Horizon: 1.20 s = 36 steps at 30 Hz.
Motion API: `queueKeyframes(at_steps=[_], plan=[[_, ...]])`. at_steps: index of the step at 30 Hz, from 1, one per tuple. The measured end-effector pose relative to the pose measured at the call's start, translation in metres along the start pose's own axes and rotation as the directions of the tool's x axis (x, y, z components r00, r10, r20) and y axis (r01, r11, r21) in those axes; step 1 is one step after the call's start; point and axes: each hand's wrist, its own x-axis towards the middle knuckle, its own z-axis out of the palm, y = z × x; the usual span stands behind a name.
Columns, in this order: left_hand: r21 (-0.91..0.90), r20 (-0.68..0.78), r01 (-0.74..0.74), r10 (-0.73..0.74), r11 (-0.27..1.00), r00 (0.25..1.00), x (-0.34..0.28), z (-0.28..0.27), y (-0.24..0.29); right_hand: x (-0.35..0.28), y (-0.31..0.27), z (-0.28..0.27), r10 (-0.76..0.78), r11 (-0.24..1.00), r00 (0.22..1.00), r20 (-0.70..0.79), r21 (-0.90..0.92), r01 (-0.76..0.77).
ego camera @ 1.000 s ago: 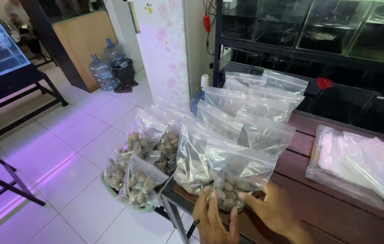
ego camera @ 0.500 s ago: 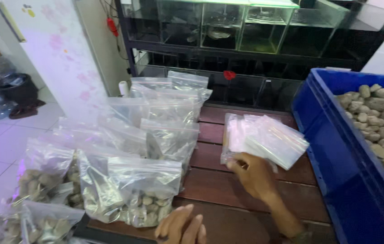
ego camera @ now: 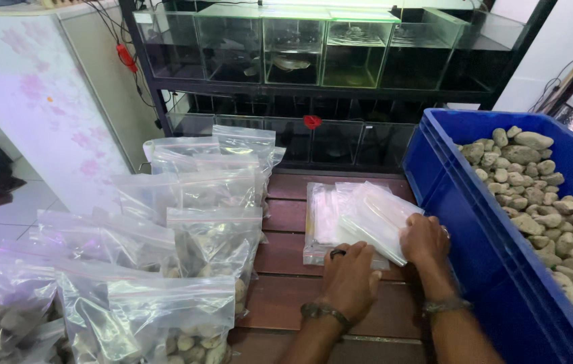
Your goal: The person scoops small rocks from a blue bin and places them into clear zip-top bags. They seal each bag and set it aside on the table, repeating the process to create multiple filled bags.
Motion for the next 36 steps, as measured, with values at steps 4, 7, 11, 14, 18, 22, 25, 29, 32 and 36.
queueKeyframes(at_steps=[4,7,11,14,18,22,25,29,32,36], plan=[[-0.012,0.063,0.069,-0.068,0.998,0.996,0.014,0.024,-0.006,-0.010,-0.005,-0.006,-0.013,0.998,0.992,-0.127,-0.063,0.005],[-0.034,0.027,0.062,-0.061,0.997,0.998,0.018,0.036,-0.010,-0.007,0.002,-0.010,-0.036,0.998,0.987,-0.158,-0.059,0.027],[-0.389,-0.180,0.103,-0.185,0.915,0.966,0.017,0.036,-0.009,-0.035,-0.006,-0.043,-0.095,0.991,0.991,-0.091,0.081,0.103],[-0.741,-0.013,0.275,-0.421,0.613,0.907,0.019,0.005,0.002,-0.059,-0.014,-0.072,-0.203,0.940,0.978,0.050,0.290,0.181],[-0.851,0.278,0.485,-0.608,0.203,0.743,0.013,-0.021,0.013,-0.078,-0.014,-0.082,-0.471,0.786,0.812,0.344,0.582,0.210],[-0.795,0.308,0.562,-0.648,0.227,0.696,0.017,-0.014,0.007,-0.040,0.003,-0.037,-0.663,0.593,0.732,0.154,0.705,0.389],[-0.799,0.276,0.556,-0.680,0.231,0.679,0.018,-0.008,0.000,-0.026,-0.010,-0.026,-0.487,0.859,0.870,0.073,0.224,0.461],[-0.793,0.103,0.420,-0.583,0.441,0.806,0.003,-0.022,-0.005,-0.029,-0.024,-0.026,-0.423,0.904,0.876,0.231,0.038,0.426],[-0.886,-0.112,0.125,-0.468,0.447,0.877,-0.026,-0.057,0.002,-0.028,-0.022,-0.023,-0.338,0.939,0.900,0.275,0.037,0.341],[-0.702,-0.385,0.016,-0.398,0.712,0.833,-0.052,-0.125,0.019,-0.015,-0.015,-0.009,-0.389,0.920,0.911,0.140,0.122,0.374]])
